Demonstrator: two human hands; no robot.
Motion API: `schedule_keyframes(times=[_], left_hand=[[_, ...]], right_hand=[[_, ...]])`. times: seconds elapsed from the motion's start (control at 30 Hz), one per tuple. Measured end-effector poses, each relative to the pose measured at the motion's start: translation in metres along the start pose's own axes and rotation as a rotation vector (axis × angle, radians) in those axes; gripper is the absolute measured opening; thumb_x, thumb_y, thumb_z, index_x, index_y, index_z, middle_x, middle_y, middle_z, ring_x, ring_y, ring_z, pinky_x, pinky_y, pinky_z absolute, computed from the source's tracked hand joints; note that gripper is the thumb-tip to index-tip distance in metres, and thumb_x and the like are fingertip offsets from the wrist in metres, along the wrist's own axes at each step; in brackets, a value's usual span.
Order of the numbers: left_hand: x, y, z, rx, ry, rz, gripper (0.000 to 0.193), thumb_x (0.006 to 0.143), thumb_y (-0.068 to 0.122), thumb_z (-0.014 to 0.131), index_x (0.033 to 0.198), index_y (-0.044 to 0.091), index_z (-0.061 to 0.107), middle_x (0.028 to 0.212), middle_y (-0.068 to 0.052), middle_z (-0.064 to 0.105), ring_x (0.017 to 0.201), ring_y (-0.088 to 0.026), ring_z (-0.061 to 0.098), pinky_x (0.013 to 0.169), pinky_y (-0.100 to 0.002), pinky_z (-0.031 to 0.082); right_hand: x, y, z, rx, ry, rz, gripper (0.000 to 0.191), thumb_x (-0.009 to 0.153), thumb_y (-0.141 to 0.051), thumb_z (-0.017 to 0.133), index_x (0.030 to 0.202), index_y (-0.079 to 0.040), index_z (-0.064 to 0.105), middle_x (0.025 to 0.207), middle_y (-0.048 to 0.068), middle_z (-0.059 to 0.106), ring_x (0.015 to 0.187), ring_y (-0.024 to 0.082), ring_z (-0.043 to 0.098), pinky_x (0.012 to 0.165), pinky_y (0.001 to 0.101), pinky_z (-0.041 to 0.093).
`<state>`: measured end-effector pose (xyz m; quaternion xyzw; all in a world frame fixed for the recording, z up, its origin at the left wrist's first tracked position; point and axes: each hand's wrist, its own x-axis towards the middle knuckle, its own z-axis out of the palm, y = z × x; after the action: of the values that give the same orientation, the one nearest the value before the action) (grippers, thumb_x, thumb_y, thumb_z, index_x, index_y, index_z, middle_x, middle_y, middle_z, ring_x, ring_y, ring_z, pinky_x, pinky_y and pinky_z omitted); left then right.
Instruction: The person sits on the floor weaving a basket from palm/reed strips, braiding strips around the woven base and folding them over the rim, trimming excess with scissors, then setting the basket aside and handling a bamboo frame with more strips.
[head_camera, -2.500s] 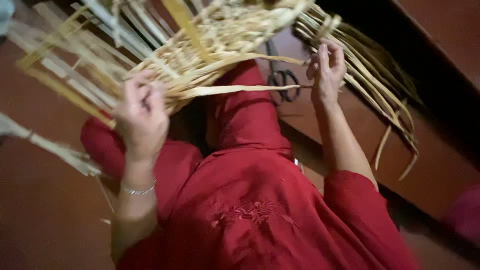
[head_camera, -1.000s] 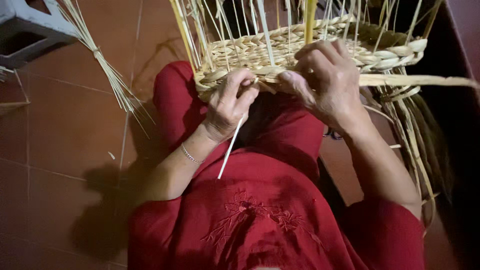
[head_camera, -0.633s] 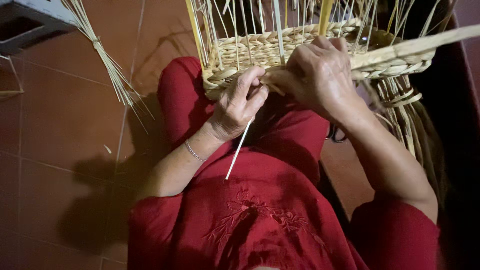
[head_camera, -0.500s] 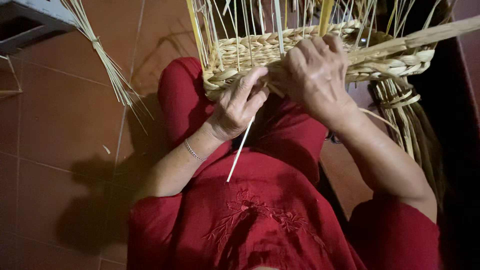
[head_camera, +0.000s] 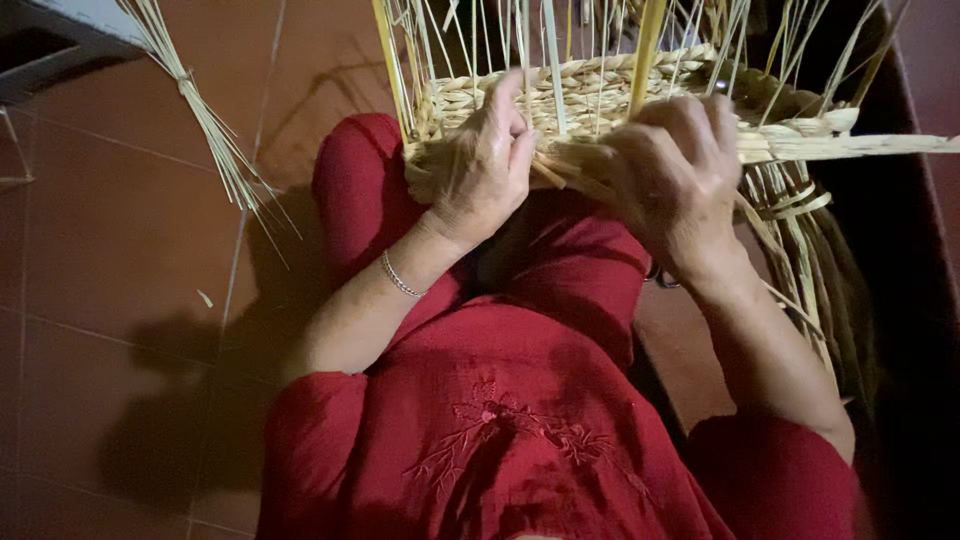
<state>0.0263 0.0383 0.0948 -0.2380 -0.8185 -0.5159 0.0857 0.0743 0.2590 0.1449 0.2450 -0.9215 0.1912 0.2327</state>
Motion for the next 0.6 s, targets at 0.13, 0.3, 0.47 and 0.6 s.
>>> schedule_keyframes(times=[0.13, 0.3, 0.47, 0.6], left_hand=[[-0.001, 0.000, 0.005, 0.050, 0.098, 0.108, 0.062, 0.092, -0.008, 0.063, 0.147, -0.004, 0.034, 0.110, -0.018, 0.063, 0.087, -0.020, 0.065, 0.079, -0.033, 0.061], [-0.004, -0.014, 0.011, 0.337, -0.015, 0.306, 0.046, 0.095, -0.017, 0.061, 0.135, 0.005, 0.054, 0.118, -0.017, 0.067, 0.104, -0.025, 0.069, 0.086, -0.029, 0.062], [0.000, -0.011, -0.003, 0.238, -0.238, 0.317, 0.031, 0.094, -0.013, 0.067, 0.119, 0.005, 0.064, 0.115, -0.010, 0.067, 0.104, -0.026, 0.069, 0.094, -0.034, 0.060], [0.001, 0.010, -0.025, 0.258, -0.356, 0.347, 0.046, 0.079, -0.010, 0.064, 0.126, -0.010, 0.062, 0.107, -0.021, 0.068, 0.095, -0.030, 0.066, 0.083, -0.038, 0.057]], right_hand=[[-0.016, -0.011, -0.010, 0.022, -0.174, -0.007, 0.044, 0.085, -0.032, 0.085, 0.116, -0.005, 0.070, 0.098, 0.010, 0.070, 0.081, 0.023, 0.057, 0.068, 0.0402, 0.049], [-0.024, -0.013, -0.015, -0.222, -0.305, 0.056, 0.048, 0.082, 0.009, 0.069, 0.128, -0.003, 0.072, 0.101, 0.012, 0.069, 0.086, 0.025, 0.060, 0.064, 0.0347, 0.049], [-0.018, -0.009, -0.045, -0.009, -0.262, 0.130, 0.017, 0.100, -0.010, 0.082, 0.114, -0.008, 0.074, 0.101, 0.009, 0.069, 0.087, 0.021, 0.062, 0.069, 0.0385, 0.054], [-0.004, -0.011, -0.058, -0.271, -0.238, 0.042, 0.013, 0.101, -0.011, 0.080, 0.112, -0.018, 0.076, 0.107, 0.004, 0.071, 0.101, 0.026, 0.061, 0.091, 0.0479, 0.049]])
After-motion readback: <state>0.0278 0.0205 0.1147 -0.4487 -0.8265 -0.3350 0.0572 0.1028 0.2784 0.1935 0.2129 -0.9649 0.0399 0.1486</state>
